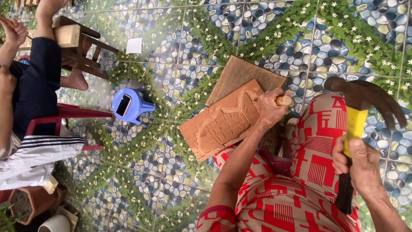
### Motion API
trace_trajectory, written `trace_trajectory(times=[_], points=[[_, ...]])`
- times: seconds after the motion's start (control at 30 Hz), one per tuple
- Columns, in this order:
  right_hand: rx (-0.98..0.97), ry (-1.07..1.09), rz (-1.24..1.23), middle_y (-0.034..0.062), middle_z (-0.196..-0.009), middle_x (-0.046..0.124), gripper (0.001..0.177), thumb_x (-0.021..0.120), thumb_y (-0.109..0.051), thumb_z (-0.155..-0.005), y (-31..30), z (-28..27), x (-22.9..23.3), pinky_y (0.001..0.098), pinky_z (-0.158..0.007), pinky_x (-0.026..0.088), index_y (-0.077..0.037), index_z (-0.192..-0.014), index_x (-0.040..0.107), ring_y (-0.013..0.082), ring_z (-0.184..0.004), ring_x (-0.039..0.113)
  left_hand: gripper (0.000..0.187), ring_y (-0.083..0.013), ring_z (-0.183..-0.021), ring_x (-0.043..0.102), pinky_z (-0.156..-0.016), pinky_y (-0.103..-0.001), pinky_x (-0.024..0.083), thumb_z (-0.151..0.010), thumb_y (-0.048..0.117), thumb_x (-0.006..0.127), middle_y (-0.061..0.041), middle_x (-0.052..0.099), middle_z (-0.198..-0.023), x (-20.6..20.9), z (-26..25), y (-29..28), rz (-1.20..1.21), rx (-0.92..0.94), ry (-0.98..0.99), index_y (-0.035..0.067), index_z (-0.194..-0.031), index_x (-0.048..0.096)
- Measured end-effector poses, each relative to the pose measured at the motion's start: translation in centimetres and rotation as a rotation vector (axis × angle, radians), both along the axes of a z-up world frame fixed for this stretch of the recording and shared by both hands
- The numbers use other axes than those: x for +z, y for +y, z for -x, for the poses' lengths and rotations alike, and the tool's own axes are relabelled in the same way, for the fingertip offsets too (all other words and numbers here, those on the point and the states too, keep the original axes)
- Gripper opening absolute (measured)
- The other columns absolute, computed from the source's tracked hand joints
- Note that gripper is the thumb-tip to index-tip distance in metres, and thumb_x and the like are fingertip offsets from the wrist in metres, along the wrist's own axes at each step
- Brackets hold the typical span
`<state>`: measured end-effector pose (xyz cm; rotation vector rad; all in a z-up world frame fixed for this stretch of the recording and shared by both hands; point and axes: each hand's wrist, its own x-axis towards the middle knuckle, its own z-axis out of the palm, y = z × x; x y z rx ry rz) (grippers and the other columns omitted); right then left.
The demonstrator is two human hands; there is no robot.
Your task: Carving a decorative design into a wooden board using a hammer and chisel while sitting on the floor.
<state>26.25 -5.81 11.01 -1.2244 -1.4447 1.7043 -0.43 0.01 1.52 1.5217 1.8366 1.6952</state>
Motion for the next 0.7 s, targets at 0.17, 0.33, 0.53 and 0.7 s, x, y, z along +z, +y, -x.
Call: trace_trajectory(times=[0.17, 0.33, 0.53, 0.7], points=[[0.007, 0.012, 0.16, 0.0003, -0.059, 0.044, 0.062, 0.046, -0.065, -0.108, -0.7, -0.7, -0.6, 0.0321, -0.037, 0.037, -0.006, -0.092, 0.057, 0.014, -0.043, 0.04, 0.038, -0.026, -0.049, 0.041, -0.055, -0.041, 0.039, -0.102, 0.028, 0.059, -0.003, 0.043, -0.059, -1.4, -1.6, -0.3, -0.098, 0.03, 0.27, 0.012, -0.071, 0.045], [0.02, -0.041, 0.198, 0.0007, -0.059, 0.044, 0.061, 0.044, -0.064, -0.109, -1.1, -2.6, -4.2, 0.0336, -0.038, 0.038, -0.008, -0.092, 0.056, 0.0147, -0.043, 0.04, 0.042, -0.0186, -0.047, 0.037, -0.052, -0.037, 0.035, -0.104, 0.032, 0.056, 0.0, 0.039, -0.057, -1.3, -1.3, -0.4, -0.089, 0.026, 0.225, 0.015, -0.069, 0.042], [-0.036, -0.161, 0.126, 0.0045, -0.061, 0.043, 0.056, 0.044, -0.053, -0.114, -0.6, -3.2, -4.5, 0.0351, -0.041, 0.037, -0.002, -0.095, 0.057, 0.0167, -0.046, 0.039, 0.02, -0.0051, -0.058, 0.057, -0.047, -0.023, 0.048, -0.097, 0.032, 0.073, 0.005, 0.066, -0.073, -2.8, 3.6, 0.4, 0.09, -0.081, -0.642, 0.016, -0.087, 0.068], [0.009, -0.219, 0.092, 0.0048, -0.06, 0.044, 0.051, 0.044, -0.044, -0.117, -0.2, -2.5, -5.7, 0.0331, -0.042, 0.038, -0.002, -0.092, 0.059, 0.0158, -0.046, 0.041, 0.036, -0.0186, -0.069, 0.079, -0.048, -0.023, 0.068, -0.095, 0.031, 0.08, -0.023, 0.077, -0.101, -3.5, 8.1, -0.2, -0.114, 0.016, -0.845, 0.001, -0.11, 0.067]])
